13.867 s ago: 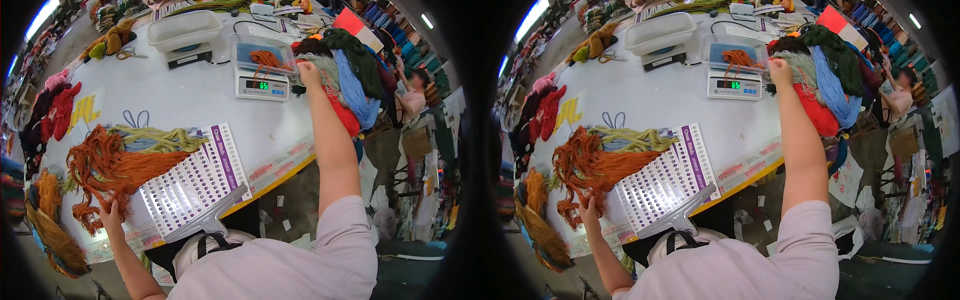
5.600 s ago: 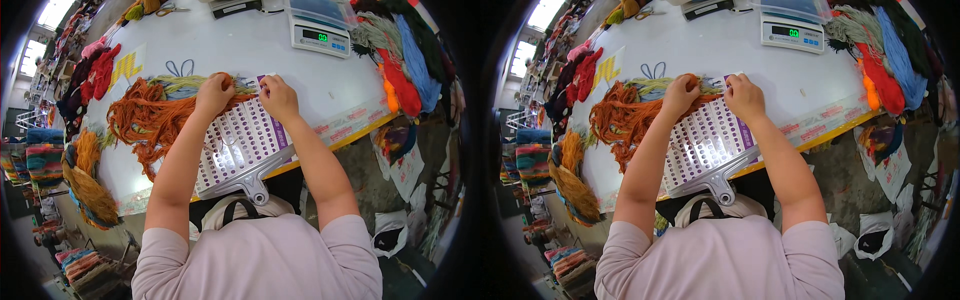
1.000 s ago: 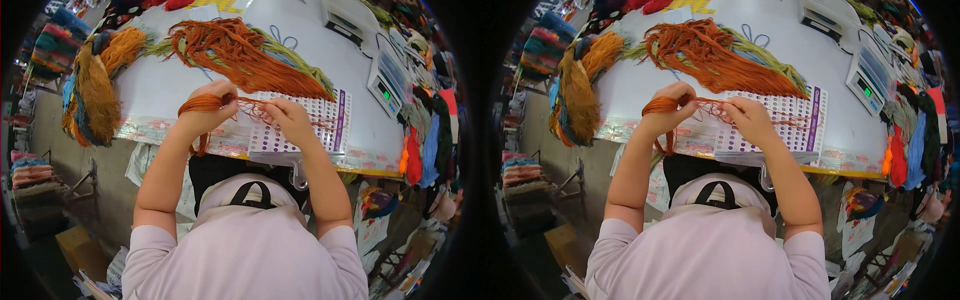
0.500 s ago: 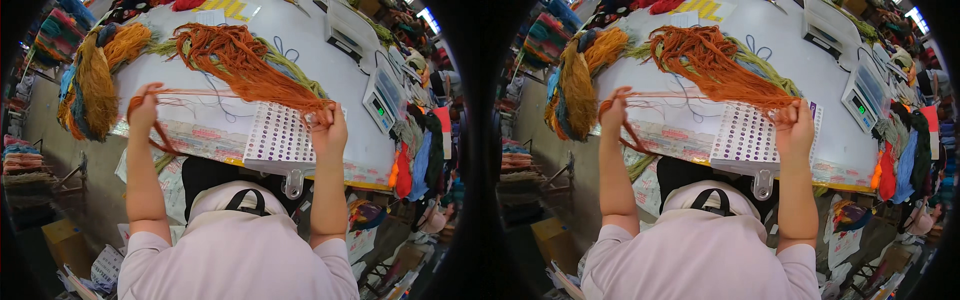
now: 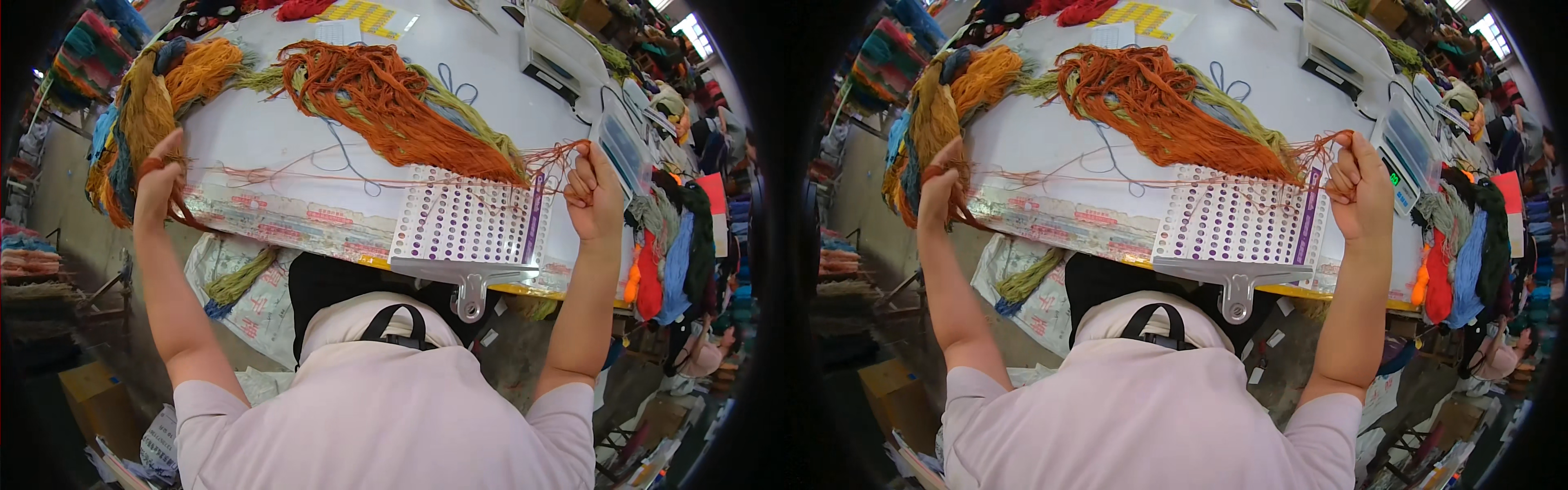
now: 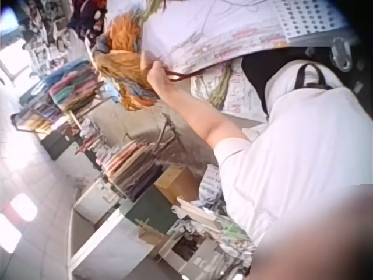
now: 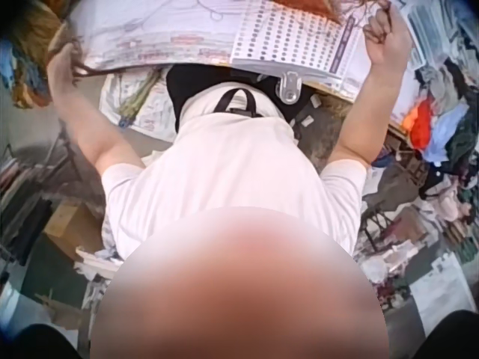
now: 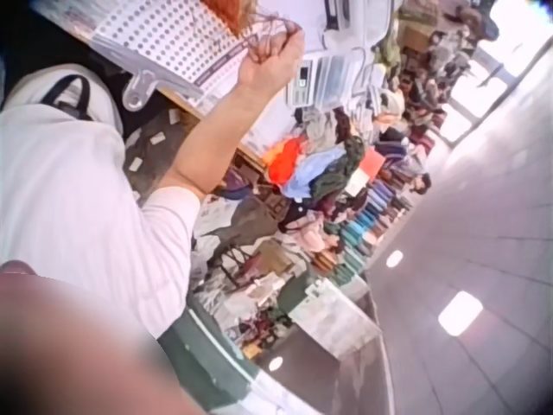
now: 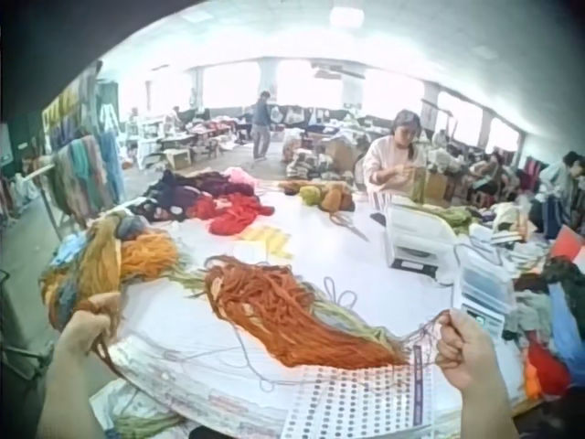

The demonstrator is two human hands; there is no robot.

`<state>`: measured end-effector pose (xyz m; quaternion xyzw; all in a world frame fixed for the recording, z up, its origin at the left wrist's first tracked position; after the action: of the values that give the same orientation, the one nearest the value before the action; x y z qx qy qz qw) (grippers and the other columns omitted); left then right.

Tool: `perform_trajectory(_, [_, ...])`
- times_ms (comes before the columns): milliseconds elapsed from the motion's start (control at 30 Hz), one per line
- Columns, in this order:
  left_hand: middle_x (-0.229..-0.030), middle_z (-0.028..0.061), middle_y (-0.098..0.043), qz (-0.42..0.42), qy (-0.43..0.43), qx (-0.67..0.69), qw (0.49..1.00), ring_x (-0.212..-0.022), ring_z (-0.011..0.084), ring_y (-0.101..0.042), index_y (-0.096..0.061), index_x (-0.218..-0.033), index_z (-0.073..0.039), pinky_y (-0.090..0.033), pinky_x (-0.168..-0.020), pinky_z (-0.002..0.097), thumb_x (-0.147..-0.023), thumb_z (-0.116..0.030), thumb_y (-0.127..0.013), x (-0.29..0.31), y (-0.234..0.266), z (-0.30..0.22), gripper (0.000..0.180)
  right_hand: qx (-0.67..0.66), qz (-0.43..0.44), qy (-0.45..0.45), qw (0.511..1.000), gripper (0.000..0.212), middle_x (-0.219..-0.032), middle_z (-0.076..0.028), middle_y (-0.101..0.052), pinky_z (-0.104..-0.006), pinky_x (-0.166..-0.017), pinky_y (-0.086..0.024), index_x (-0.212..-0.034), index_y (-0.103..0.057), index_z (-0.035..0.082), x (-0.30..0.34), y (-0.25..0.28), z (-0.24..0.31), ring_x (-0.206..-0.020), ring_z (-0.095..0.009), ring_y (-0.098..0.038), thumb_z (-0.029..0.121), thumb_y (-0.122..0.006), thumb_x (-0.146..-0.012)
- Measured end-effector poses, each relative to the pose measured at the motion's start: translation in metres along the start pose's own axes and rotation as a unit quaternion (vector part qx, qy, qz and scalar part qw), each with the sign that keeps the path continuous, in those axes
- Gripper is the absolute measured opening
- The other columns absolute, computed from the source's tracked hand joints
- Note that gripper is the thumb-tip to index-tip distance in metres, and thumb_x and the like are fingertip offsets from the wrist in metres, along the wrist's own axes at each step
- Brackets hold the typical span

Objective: Sorting and weighing bundles of yarn against a color reference chart.

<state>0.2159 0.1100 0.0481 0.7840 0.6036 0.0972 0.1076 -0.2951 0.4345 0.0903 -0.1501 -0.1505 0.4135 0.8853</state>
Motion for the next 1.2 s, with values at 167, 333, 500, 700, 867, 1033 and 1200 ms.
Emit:
perform_trajectory(167, [-0.122, 0.0034, -0.058, 0.132, -0.145, 0.03, 0.98, -0.076, 0.0085, -0.052, -0.058, -0.122, -0.009, -0.047, -0.07, 0.0236, -0.093, -0.005, -0.041, 0.015, -0.149, -0.075, 0.034, 0.019, 0.049, 0.013, 0.999, 0.024, -0.053, 0.007, -0.028, -0.0192, -0.039, -0.017, -0.093, -0.057, 0.004, 0.014, -0.03, 0.024, -0.043, -0.002, -0.022, 0.025, -0.046, -0.098])
perform_trajectory(333, [-0.113, 0.0099, -0.058, 0.345, -0.272, 0.121, 0.89, -0.102, 0.0191, -0.057, -0.055, -0.12, -0.003, -0.043, -0.092, 0.0313, -0.098, -0.017, -0.042, 0.04, -0.324, -0.09, 0.029, -0.013, 0.106, 0.045, 0.993, 0.024, -0.055, 0.007, -0.026, -0.0184, -0.038, -0.017, -0.096, -0.056, 0.005, 0.026, -0.06, 0.069, -0.042, -0.002, -0.02, 0.025, -0.042, -0.1])
perform_trajectory(500, [-0.099, 0.0063, -0.064, 0.596, -0.081, 0.104, 0.792, -0.093, 0.0113, -0.061, -0.058, -0.111, -0.003, -0.048, -0.07, 0.0272, -0.101, -0.029, -0.035, 0.082, -0.39, -0.075, 0.036, -0.032, 0.16, 0.088, 0.983, 0.024, -0.057, 0.006, -0.027, -0.0187, -0.04, -0.018, -0.101, -0.055, 0.003, 0.023, -0.068, 0.108, -0.044, -0.002, -0.02, 0.022, -0.041, -0.101])
perform_trajectory(700, [-0.103, 0.0026, -0.064, 0.653, -0.042, 0.068, 0.753, -0.082, 0.0079, -0.06, -0.058, -0.115, -0.006, -0.046, -0.062, 0.0235, -0.101, -0.031, -0.031, 0.117, -0.403, -0.052, 0.04, -0.056, 0.171, 0.102, 0.978, 0.025, -0.058, 0.005, -0.03, -0.0179, -0.043, -0.02, -0.105, -0.057, -0.001, 0.012, -0.048, 0.142, -0.046, -0.002, -0.023, 0.019, -0.044, -0.099])
perform_trajectory(867, [-0.093, 0.0079, -0.066, 0.659, 0.065, 0.146, 0.735, -0.071, 0.009, -0.06, -0.057, -0.115, -0.001, -0.046, -0.063, 0.0206, -0.102, -0.032, -0.029, 0.127, -0.411, -0.055, 0.044, -0.068, 0.19, 0.093, 0.975, 0.024, -0.057, 0.006, -0.031, -0.0181, -0.043, -0.021, -0.104, -0.058, 0.0, 0.003, -0.042, 0.149, -0.047, -0.002, -0.023, 0.019, -0.045, -0.099])
perform_trajectory(1033, [-0.049, -0.0062, -0.025, 0.666, 0.14, 0.308, 0.665, -0.039, 0.004, -0.022, -0.063, -0.089, 0.002, -0.019, -0.034, 0.0216, -0.099, -0.039, -0.036, 0.123, -0.357, -0.081, 0.05, 0.004, 0.015, 0.141, 0.99, 0.017, -0.057, 0.007, -0.03, -0.0195, -0.043, -0.021, -0.097, -0.058, 0.004, -0.015, 0.016, 0.153, -0.047, -0.003, -0.025, 0.02, -0.052, -0.095])
perform_trajectory(1200, [-0.054, -0.0051, -0.042, 0.621, -0.125, 0.554, 0.54, -0.034, 0.0034, -0.031, -0.066, -0.093, -0.01, -0.027, -0.027, 0.0182, -0.095, -0.033, -0.05, 0.088, -0.223, -0.165, 0.028, -0.022, -0.108, -0.023, 0.994, 0.013, -0.057, 0.008, -0.034, -0.0186, -0.04, -0.022, -0.087, -0.057, 0.008, -0.033, 0.116, 0.063, -0.045, -0.003, -0.029, 0.02, -0.062, -0.089])
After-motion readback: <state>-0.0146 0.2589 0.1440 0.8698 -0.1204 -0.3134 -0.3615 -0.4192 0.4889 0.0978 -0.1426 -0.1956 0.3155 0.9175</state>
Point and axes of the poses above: each hand's wrist, its own x-axis away from the middle knuckle, its own y-axis out of the back of the hand, z = x × y, the point moved 8 cm from there along -x, towards the middle knuckle
